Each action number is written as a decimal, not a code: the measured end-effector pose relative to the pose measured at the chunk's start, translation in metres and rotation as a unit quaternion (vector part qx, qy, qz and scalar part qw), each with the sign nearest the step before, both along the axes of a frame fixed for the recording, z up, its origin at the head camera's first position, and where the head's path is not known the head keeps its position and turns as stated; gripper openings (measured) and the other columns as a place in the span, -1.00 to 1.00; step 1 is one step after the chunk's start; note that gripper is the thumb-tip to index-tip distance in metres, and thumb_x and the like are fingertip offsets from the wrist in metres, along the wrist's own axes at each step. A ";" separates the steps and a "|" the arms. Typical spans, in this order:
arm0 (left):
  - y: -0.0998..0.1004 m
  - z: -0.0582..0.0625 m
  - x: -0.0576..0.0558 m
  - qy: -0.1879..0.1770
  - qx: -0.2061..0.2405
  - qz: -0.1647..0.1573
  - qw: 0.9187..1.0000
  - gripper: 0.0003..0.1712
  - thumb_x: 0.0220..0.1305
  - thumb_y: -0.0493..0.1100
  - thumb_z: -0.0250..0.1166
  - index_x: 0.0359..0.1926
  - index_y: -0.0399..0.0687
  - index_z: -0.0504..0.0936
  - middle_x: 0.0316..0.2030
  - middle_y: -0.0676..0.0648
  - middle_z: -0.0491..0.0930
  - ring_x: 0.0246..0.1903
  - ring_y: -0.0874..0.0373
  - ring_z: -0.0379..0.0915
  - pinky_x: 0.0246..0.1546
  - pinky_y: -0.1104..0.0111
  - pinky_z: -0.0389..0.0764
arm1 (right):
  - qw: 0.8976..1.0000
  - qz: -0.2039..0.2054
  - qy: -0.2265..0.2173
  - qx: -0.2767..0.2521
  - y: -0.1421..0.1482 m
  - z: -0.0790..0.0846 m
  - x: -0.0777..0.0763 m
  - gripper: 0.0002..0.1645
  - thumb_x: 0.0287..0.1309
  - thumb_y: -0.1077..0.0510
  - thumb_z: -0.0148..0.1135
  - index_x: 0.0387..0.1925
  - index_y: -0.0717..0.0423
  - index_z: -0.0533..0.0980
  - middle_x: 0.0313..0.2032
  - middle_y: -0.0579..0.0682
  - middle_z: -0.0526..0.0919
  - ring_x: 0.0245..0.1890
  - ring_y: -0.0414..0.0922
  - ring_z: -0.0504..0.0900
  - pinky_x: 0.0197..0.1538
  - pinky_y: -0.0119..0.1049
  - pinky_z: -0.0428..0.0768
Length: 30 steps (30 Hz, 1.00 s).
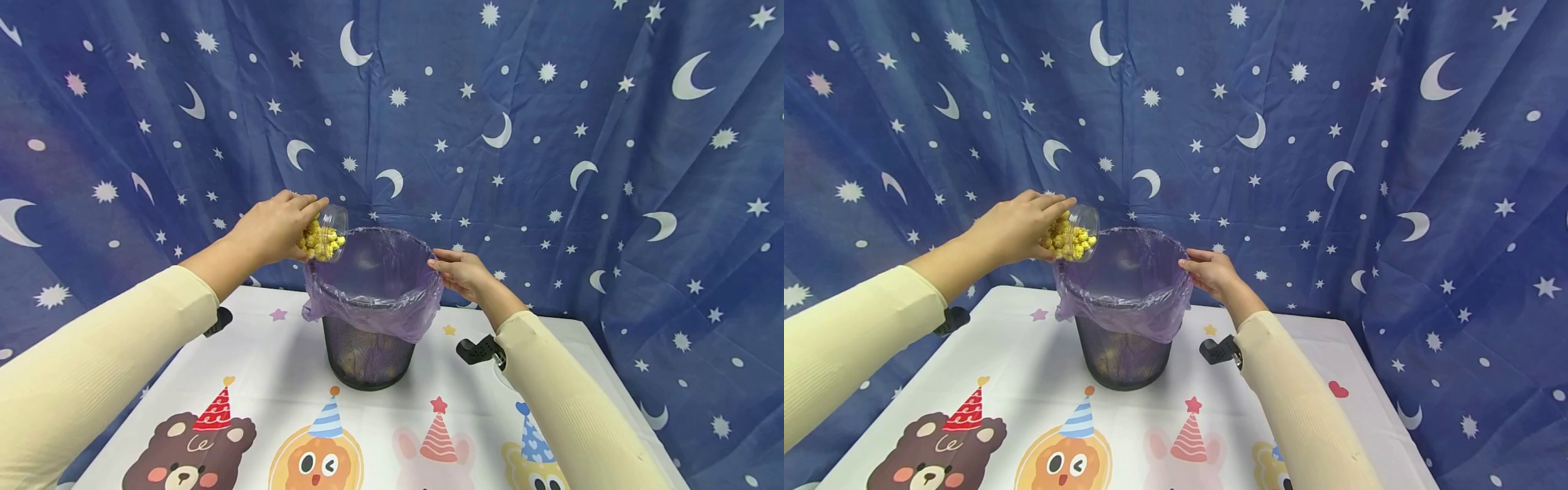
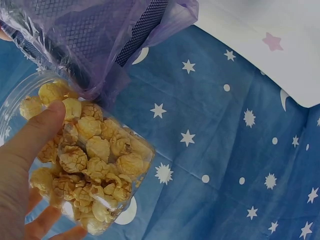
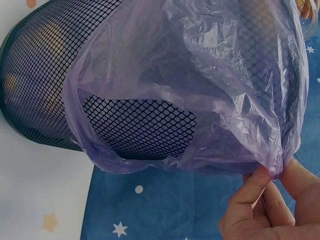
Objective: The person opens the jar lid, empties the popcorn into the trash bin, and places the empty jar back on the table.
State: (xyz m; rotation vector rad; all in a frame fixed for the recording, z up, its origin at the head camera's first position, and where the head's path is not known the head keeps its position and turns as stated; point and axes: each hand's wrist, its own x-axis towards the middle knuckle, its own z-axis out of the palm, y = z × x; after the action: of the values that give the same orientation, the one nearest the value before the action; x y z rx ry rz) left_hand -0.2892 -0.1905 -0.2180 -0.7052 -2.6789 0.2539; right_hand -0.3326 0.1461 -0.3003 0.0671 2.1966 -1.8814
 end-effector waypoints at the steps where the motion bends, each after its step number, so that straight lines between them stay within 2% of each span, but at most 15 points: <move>1: 0.000 0.000 0.000 0.002 -0.001 -0.001 1.000 0.19 -0.17 0.06 0.64 0.45 -0.18 0.24 0.34 -0.28 0.35 0.25 -0.27 0.31 0.10 -0.13 0.58 | 1.000 0.000 0.000 -0.001 0.000 0.000 0.000 -0.35 0.36 0.17 0.19 0.43 0.03 0.29 0.37 0.07 0.38 0.01 -0.18 0.46 0.29 -0.24 0.47; 10: 0.001 -0.002 -0.001 0.013 -0.015 -0.011 1.000 0.20 -0.17 0.08 0.64 0.46 -0.14 0.23 0.34 -0.26 0.35 0.22 -0.27 0.33 0.17 -0.10 0.53 | 1.000 0.002 0.002 -0.001 0.000 -0.001 0.000 -0.33 0.36 0.17 0.19 0.45 0.04 0.26 0.40 0.08 0.34 0.25 -0.06 0.40 0.41 -0.14 0.39; 18: 0.003 -0.003 -0.003 0.028 -0.024 -0.034 0.999 0.20 -0.19 0.10 0.65 0.46 -0.09 0.26 0.32 -0.22 0.38 0.23 -0.23 0.34 0.18 -0.09 0.53 | 1.000 0.002 0.001 -0.008 0.001 -0.002 0.000 -0.34 0.36 0.17 0.18 0.44 0.04 0.27 0.40 0.08 0.34 0.32 -0.02 0.36 0.44 -0.12 0.35; 30: 0.002 0.001 -0.003 0.025 -0.041 -0.030 0.998 0.20 -0.20 0.10 0.65 0.45 -0.08 0.26 0.31 -0.23 0.39 0.24 -0.24 0.33 0.20 -0.11 0.52 | 1.000 0.012 0.000 -0.006 0.001 -0.002 -0.001 -0.32 0.37 0.16 0.17 0.46 0.04 0.24 0.43 0.08 0.30 0.40 -0.02 0.30 0.45 -0.12 0.33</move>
State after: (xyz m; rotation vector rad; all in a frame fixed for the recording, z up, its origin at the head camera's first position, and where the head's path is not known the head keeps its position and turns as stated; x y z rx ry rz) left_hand -0.2922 -0.1889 -0.2171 -0.7925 -2.6073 0.3636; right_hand -0.3332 0.1470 -0.3018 0.0394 2.1753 -1.8824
